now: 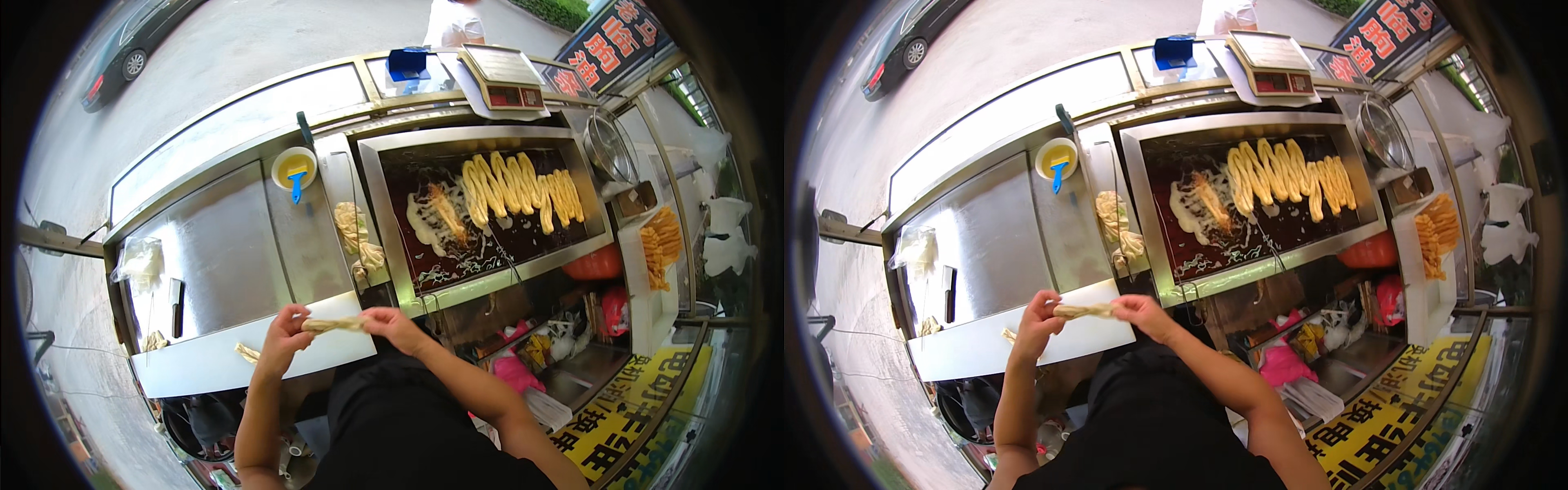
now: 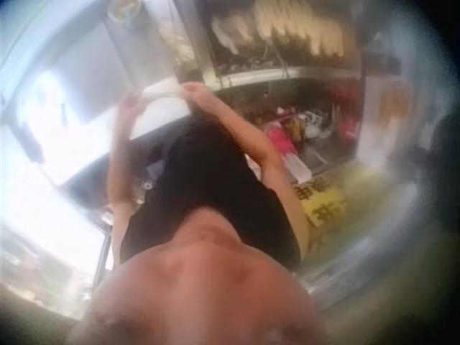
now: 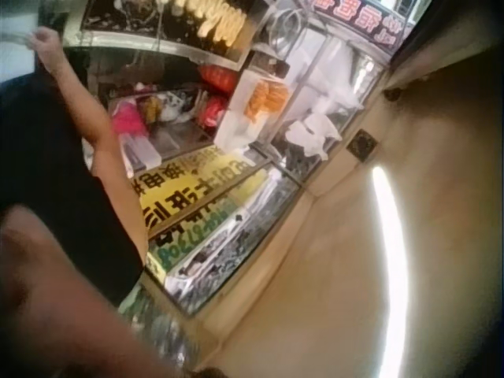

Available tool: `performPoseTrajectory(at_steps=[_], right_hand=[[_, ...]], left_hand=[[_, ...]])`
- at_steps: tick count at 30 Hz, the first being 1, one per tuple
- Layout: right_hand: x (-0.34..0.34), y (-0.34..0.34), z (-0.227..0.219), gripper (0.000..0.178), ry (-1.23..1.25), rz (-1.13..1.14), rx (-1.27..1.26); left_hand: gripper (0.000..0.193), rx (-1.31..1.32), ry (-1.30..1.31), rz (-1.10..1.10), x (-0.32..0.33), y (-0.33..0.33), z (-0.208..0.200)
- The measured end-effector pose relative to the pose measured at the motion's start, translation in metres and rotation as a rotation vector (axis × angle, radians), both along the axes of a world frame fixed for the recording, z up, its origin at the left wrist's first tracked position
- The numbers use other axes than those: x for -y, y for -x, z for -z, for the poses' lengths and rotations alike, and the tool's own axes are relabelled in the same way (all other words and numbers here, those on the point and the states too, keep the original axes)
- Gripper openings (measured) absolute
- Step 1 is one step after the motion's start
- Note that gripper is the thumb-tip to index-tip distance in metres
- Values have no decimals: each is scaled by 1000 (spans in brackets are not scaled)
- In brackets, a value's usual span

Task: The person fries twisted dough sticks in a deep fryer, using long metal skewers to turn and arrange them. They remove cooked sticks, place them in a tray, and bag them for a customer.

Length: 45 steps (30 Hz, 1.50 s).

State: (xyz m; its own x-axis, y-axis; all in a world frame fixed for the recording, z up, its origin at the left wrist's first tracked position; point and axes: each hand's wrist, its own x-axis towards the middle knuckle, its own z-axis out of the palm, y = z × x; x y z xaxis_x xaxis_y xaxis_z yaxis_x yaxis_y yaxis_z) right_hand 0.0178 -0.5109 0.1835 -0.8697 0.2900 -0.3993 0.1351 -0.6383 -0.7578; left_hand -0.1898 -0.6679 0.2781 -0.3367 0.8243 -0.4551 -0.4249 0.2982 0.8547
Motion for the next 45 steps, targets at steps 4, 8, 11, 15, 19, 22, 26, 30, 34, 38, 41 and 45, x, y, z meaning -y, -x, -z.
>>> performPoseTrajectory(at_steps=[4, 8, 11, 15, 19, 22, 26, 30, 34, 38, 41, 45], right_hand=[[-41, -31, -11, 29, -118, 357, 64], [-71, -79, 14, 45, -80, 685, 222], [-97, -138, 34, 46, 28, 1000, 272], [-137, -223, 37, 44, -4, 1333, 248], [-173, -260, 16, 42, -14, 1320, 196], [-195, -243, 3, 42, -154, 1171, 347], [-211, -202, 43, 41, -454, 832, 570], [-212, -137, 90, 24, -822, 594, 818], [-212, -103, 136, 12, -1101, 275, 985], [-213, -82, 159, 9, -1173, 43, 1045], [-217, -74, 170, 12, -1183, -116, 1092], [-214, -74, 166, 20, -1232, -82, 1077]], left_hand=[[26, -178, 37, 61, -54, -33, 34], [18, -102, -9, -3, -101, -56, 50], [18, 83, -42, -98, -126, -46, 65], [11, 68, -113, -255, -165, -9, 88], [14, -19, -83, -166, -240, 20, 85], [23, -68, -25, 3, -307, 30, 81], [22, -587, 165, 225, -392, 39, 117], [18, -1086, 229, 429, -442, 33, 173], [13, -1270, 301, 669, -462, 18, 218], [10, -1567, 342, 883, -471, 9, 252], [13, -1689, 332, 967, -472, 11, 268], [14, -1762, 366, 919, -474, 2, 257]])
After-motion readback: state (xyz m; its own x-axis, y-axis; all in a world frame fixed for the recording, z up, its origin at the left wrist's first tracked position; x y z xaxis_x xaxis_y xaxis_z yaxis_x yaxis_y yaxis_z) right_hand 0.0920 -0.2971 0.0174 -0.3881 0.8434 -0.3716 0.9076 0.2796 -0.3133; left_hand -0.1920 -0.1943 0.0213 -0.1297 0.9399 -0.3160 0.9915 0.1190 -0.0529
